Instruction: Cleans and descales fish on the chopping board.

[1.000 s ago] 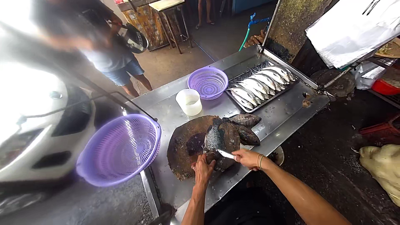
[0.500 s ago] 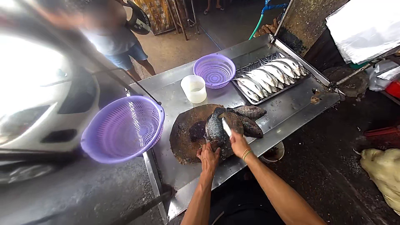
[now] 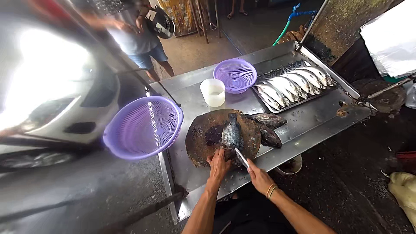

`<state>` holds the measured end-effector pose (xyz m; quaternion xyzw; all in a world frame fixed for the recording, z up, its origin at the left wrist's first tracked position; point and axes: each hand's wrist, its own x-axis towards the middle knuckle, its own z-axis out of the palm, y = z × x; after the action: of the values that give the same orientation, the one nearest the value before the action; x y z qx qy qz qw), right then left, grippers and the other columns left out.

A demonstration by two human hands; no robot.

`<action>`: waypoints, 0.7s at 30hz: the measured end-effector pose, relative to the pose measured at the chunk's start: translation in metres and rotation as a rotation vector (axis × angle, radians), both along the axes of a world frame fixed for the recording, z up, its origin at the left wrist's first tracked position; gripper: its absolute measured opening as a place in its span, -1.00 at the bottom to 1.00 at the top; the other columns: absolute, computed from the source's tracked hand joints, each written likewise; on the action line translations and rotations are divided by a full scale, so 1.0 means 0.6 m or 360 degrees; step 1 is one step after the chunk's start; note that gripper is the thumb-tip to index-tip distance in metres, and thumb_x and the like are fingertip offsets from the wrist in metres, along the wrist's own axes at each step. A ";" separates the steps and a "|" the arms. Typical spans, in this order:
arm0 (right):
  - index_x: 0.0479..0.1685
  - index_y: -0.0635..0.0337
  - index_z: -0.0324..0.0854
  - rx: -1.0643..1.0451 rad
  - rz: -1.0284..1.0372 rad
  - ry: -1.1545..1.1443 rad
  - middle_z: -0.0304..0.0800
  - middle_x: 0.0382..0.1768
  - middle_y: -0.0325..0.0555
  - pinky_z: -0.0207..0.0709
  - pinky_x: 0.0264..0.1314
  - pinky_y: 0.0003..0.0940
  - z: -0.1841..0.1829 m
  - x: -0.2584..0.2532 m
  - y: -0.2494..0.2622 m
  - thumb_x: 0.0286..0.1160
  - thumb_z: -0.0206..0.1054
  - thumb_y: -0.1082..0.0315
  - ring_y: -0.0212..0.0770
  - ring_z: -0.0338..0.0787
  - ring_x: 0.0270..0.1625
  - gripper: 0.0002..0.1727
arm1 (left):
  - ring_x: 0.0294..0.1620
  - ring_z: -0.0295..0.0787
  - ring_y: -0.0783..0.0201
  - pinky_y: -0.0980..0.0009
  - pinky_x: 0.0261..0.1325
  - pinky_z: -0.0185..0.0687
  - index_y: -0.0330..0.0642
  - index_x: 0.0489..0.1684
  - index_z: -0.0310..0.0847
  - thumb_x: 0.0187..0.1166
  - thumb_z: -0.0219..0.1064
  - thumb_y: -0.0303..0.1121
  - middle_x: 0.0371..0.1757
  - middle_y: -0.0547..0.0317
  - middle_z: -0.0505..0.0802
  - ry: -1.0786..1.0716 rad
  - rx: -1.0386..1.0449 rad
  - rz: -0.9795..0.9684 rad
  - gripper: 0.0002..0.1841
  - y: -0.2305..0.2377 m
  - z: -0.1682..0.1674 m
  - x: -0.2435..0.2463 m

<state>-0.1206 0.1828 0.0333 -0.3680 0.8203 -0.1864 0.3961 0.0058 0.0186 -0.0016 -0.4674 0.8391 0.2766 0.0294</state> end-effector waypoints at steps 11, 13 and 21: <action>0.93 -0.26 -0.01 0.0221 0.0607 0.0187 0.87 0.05 0.21 0.63 0.27 0.28 0.052 -0.035 -0.102 0.88 -0.12 0.05 0.27 0.86 0.12 -0.37 | 0.38 0.70 0.02 -0.23 0.61 0.26 -0.20 0.33 0.63 0.32 0.53 -0.17 0.28 -0.03 0.81 0.0281 0.0168 -0.0118 -0.44 -0.076 -0.015 0.055; 0.89 -0.30 0.11 0.0292 0.0632 0.0231 0.81 0.23 0.22 0.57 0.37 0.34 0.065 -0.090 -0.142 0.87 -0.09 0.04 0.30 0.80 0.27 -0.40 | 0.38 0.68 0.02 -0.25 0.58 0.25 -0.16 0.31 0.65 0.35 0.51 -0.15 0.29 -0.01 0.78 0.0208 0.0173 -0.0174 -0.47 -0.075 -0.012 0.050; 0.79 -0.14 0.31 0.0393 0.1134 0.0354 0.70 0.41 0.24 0.45 0.49 0.38 0.123 -0.126 -0.281 0.87 -0.04 0.12 0.32 0.66 0.48 -0.46 | 0.46 0.63 -0.09 -0.30 0.58 0.26 -0.20 0.34 0.63 0.42 0.49 -0.25 0.36 -0.12 0.73 0.0122 -0.0010 -0.0275 -0.51 -0.060 -0.009 0.048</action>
<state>-0.1965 0.0142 0.1072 -0.5973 0.6954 0.1039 0.3859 0.0347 -0.0176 -0.0070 -0.3825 0.8777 0.2880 0.0195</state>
